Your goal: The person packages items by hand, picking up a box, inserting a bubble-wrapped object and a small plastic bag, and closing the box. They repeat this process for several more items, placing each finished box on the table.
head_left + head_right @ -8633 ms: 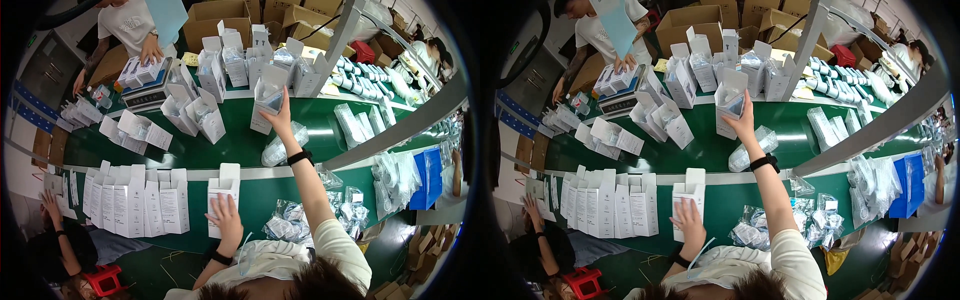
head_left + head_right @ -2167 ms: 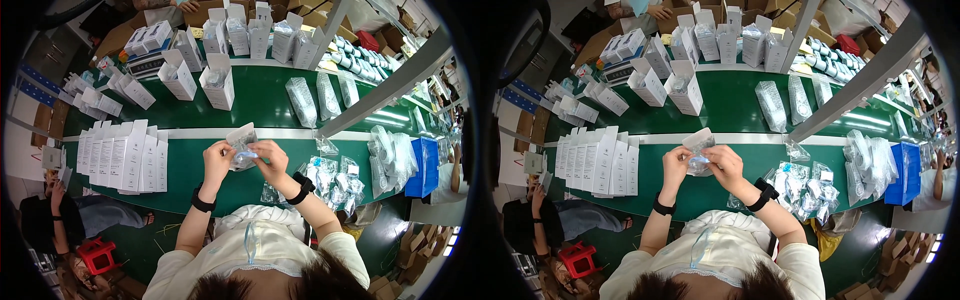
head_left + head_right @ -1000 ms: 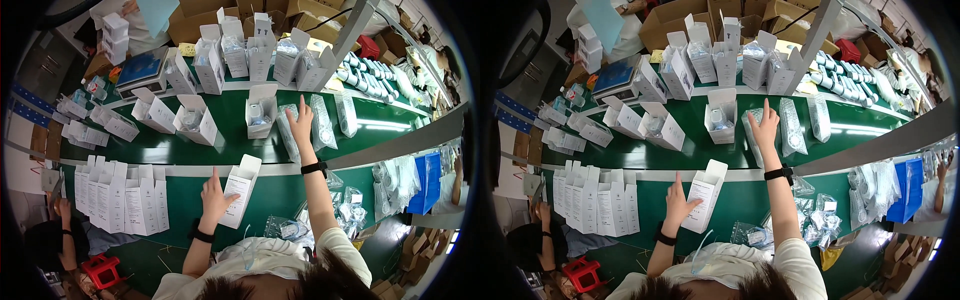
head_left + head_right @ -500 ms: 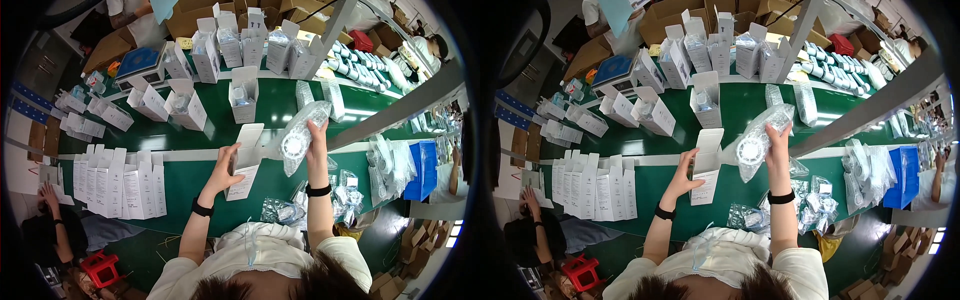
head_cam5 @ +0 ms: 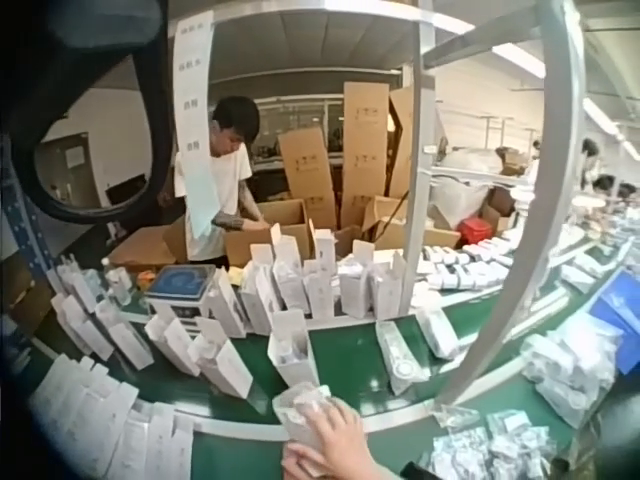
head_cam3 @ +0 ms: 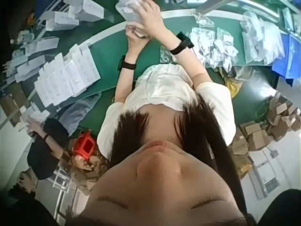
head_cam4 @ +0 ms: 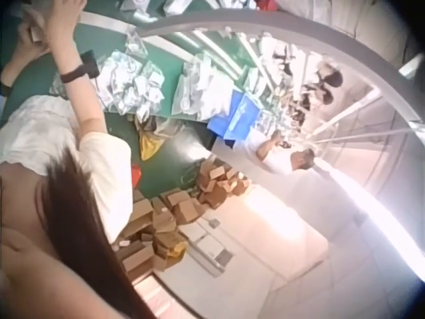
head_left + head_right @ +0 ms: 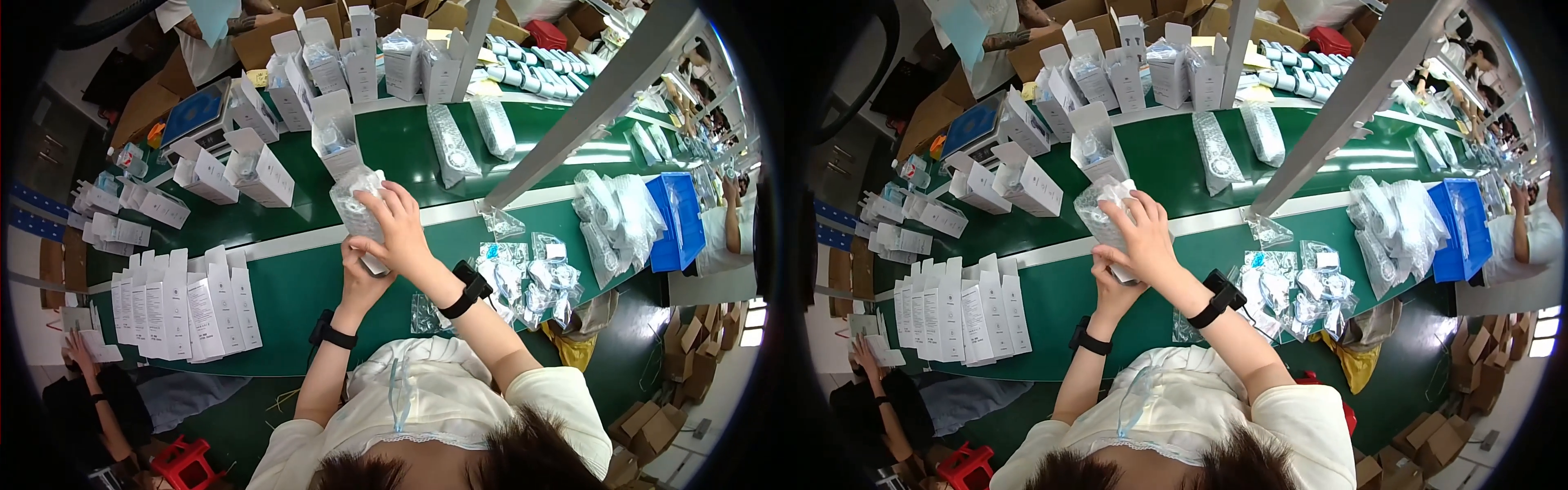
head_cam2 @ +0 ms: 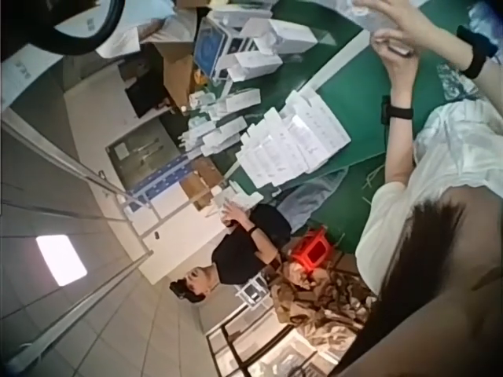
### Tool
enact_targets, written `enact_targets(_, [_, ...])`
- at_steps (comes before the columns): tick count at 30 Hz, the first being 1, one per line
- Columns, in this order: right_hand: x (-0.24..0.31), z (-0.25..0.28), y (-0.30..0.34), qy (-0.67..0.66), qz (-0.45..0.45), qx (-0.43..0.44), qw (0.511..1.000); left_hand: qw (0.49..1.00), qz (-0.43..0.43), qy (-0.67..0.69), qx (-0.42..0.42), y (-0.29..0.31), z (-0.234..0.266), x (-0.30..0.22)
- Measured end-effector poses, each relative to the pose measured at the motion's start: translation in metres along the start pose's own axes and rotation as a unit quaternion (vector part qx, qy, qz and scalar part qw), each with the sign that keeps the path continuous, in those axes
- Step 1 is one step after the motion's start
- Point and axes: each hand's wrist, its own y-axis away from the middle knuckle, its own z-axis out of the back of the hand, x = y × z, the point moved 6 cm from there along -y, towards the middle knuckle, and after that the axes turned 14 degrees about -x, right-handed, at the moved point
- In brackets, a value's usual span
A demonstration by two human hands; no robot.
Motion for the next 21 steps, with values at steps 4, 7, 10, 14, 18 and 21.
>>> enact_targets(4, [-0.021, 0.025, 0.002, 0.041, 0.021, 0.071, 0.996, 0.998, -0.049, 0.036, -0.02, 0.005, 0.01, 0.0])
enact_targets(7, [-0.04, 0.041, 0.033, -0.21, -0.031, 0.139, 0.967, 0.998, -0.03, 0.054, -0.013, 0.009, 0.014, 0.005])
enact_targets(10, [-0.124, 0.086, 0.084, -0.044, -0.222, 0.041, 0.973, 0.997, -0.018, 0.068, 0.014, 0.016, 0.025, 0.009])
enact_targets(14, [-0.191, 0.154, 0.17, 0.387, -0.281, 0.14, 0.867, 0.999, 0.02, 0.018, 0.02, 0.03, 0.046, 0.019])
enact_targets(18, [-0.224, 0.176, 0.211, 0.314, -0.313, 0.144, 0.885, 0.999, 0.005, 0.019, 0.047, 0.024, 0.041, -0.004])
enact_targets(21, [-0.236, 0.177, 0.211, 0.257, -0.324, 0.153, 0.898, 0.996, 0.024, 0.088, 0.004, 0.015, 0.034, -0.02])
